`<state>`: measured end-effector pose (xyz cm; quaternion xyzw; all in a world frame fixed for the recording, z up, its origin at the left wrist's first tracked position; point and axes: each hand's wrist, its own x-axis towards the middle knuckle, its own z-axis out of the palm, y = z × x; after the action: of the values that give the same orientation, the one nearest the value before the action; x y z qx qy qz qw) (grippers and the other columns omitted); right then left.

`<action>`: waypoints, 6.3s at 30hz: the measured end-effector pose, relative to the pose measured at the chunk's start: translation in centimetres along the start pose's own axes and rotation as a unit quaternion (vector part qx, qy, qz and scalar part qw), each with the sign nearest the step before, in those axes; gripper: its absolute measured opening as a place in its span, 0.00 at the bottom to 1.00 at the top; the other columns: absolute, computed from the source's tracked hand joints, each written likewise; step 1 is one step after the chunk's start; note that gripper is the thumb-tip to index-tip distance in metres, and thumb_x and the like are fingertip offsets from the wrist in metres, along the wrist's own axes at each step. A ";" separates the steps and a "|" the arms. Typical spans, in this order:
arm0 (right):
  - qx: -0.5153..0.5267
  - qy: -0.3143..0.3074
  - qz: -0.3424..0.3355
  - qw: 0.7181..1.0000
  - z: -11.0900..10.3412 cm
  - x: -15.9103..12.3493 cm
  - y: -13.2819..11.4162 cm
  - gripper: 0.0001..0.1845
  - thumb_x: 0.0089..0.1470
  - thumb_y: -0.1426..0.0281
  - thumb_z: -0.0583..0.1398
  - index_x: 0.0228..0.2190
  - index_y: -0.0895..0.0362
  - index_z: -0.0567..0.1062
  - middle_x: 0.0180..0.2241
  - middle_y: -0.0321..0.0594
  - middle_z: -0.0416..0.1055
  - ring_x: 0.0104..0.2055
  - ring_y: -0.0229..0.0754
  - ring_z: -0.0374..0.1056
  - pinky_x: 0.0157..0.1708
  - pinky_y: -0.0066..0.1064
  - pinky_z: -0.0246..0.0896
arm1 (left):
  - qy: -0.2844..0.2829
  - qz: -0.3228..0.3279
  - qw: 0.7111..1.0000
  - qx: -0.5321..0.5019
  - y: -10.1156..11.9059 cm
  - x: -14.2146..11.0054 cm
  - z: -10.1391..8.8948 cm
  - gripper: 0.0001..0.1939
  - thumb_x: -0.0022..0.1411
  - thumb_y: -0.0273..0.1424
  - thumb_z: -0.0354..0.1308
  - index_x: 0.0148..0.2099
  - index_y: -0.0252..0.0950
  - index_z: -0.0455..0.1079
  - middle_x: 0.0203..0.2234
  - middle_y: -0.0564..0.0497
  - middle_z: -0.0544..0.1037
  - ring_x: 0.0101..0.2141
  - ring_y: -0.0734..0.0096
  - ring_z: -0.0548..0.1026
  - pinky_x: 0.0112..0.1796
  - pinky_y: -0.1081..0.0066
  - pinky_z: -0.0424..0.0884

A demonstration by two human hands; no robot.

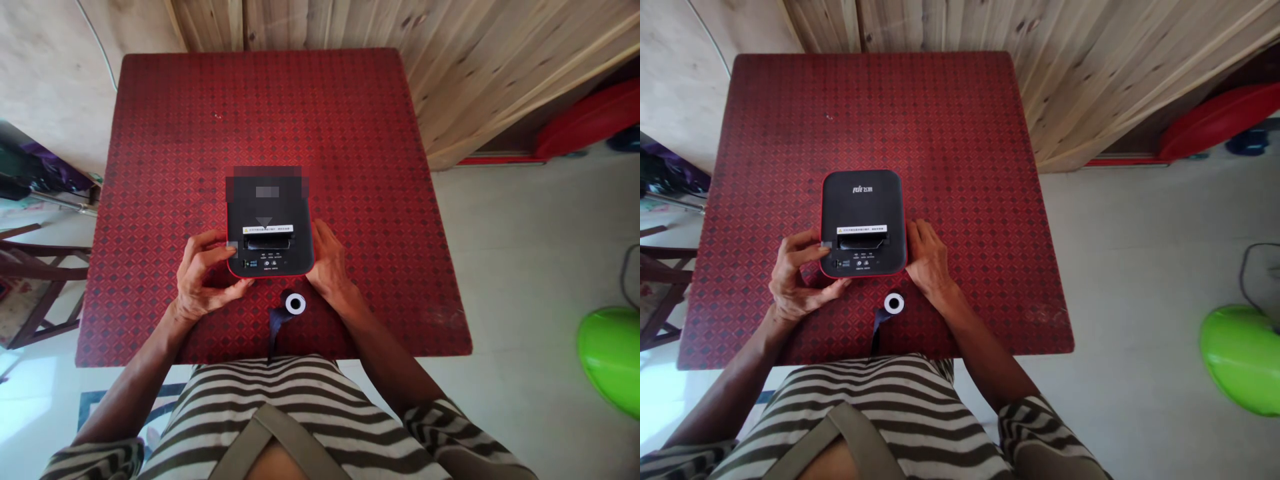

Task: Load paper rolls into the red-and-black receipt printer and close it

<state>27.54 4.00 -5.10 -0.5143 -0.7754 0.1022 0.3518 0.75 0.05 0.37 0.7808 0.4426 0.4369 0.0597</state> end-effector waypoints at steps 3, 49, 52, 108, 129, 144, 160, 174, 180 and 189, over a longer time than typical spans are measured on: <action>0.016 0.011 0.001 1.000 0.3 0.0 -0.1 0.10 0.70 0.73 0.55 0.46 0.54 0.76 0.40 0.43 0.75 0.40 0.47 0.70 0.40 0.38 0.70 | -0.011 -0.007 1.000 0.009 -0.1 -0.2 0.0 0.29 0.61 0.42 0.76 0.59 0.43 0.70 0.55 0.43 0.79 0.52 0.58 0.81 0.46 0.59 0.84; 0.176 0.131 0.127 0.967 -5.8 9.8 6.8 0.16 0.57 0.57 0.69 0.42 0.50 0.73 0.39 0.37 0.81 0.37 0.43 0.78 0.39 0.37 0.76 | 0.001 0.052 0.998 0.042 -0.6 -0.8 0.4 0.35 0.68 0.41 0.71 0.71 0.39 0.65 0.54 0.42 0.78 0.53 0.59 0.81 0.51 0.61 0.84; 0.155 0.101 0.153 0.971 -3.3 9.6 8.0 0.19 0.55 0.53 0.69 0.40 0.49 0.73 0.39 0.39 0.82 0.37 0.45 0.78 0.39 0.39 0.76 | 0.003 0.052 0.998 0.042 -0.6 -0.8 0.4 0.35 0.67 0.40 0.71 0.71 0.38 0.66 0.54 0.41 0.78 0.53 0.59 0.81 0.52 0.61 0.84; -0.140 -0.225 -0.097 0.959 -4.5 11.2 -7.5 0.14 0.65 0.82 0.60 0.35 0.56 0.83 0.37 0.48 0.83 0.47 0.54 0.78 0.51 0.46 0.72 | -0.025 0.020 0.999 0.033 -0.4 -1.1 0.4 0.34 0.70 0.45 0.68 0.72 0.43 0.64 0.54 0.44 0.78 0.52 0.60 0.82 0.51 0.61 0.85; 0.103 -0.271 -0.129 0.948 -9.3 9.5 -6.7 0.21 0.68 0.73 0.61 0.60 0.54 0.79 0.58 0.43 0.82 0.59 0.49 0.77 0.63 0.45 0.71 | -0.036 0.023 0.999 0.030 -0.1 -0.9 -0.3 0.35 0.70 0.46 0.68 0.72 0.43 0.63 0.55 0.43 0.78 0.53 0.59 0.82 0.52 0.58 0.85; 0.055 -0.116 -0.139 0.982 -9.1 5.7 -7.7 0.10 0.69 0.73 0.64 0.50 0.54 0.81 0.47 0.46 0.80 0.50 0.52 0.74 0.55 0.48 0.75 | -0.051 0.035 0.996 0.069 -1.3 12.8 -1.4 0.40 0.74 0.56 0.57 0.78 0.41 0.55 0.71 0.40 0.68 0.71 0.51 0.67 0.72 0.45 0.66; -0.036 0.041 -0.204 0.977 -7.5 2.9 -7.5 0.09 0.68 0.80 0.63 0.45 0.55 0.80 0.40 0.43 0.81 0.41 0.45 0.72 0.41 0.38 0.75 | -0.151 0.135 0.979 0.029 0.0 5.2 -1.4 0.54 0.60 0.64 0.68 0.76 0.37 0.62 0.61 0.34 0.74 0.64 0.40 0.74 0.66 0.40 0.72; -0.021 0.053 -0.197 0.979 -7.0 2.9 -7.4 0.07 0.69 0.78 0.63 0.44 0.56 0.79 0.37 0.42 0.80 0.39 0.44 0.72 0.39 0.37 0.75 | -0.122 0.145 0.980 0.053 -0.7 4.6 -0.5 0.49 0.62 0.59 0.70 0.77 0.45 0.60 0.61 0.37 0.75 0.64 0.42 0.75 0.64 0.41 0.76; 0.004 0.086 -0.155 0.984 -7.1 2.2 -7.0 0.12 0.69 0.71 0.66 0.53 0.55 0.78 0.43 0.44 0.81 0.43 0.46 0.75 0.44 0.40 0.78 | -0.109 0.130 0.985 0.033 -1.0 3.8 0.2 0.48 0.65 0.57 0.69 0.78 0.46 0.58 0.64 0.37 0.72 0.68 0.42 0.72 0.67 0.40 0.73; 0.166 0.142 0.099 0.971 -2.2 -0.9 -3.1 0.18 0.77 0.55 0.53 0.51 0.51 0.78 0.46 0.44 0.82 0.48 0.47 0.80 0.49 0.44 0.77 | -0.026 0.063 0.996 0.059 -0.5 0.9 -0.2 0.45 0.62 0.54 0.73 0.73 0.45 0.62 0.64 0.39 0.73 0.63 0.47 0.76 0.62 0.47 0.79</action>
<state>26.94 1.33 -2.25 -0.5325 -0.6347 0.1898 0.5269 0.53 0.96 0.80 0.8203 0.4159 0.3926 -0.0023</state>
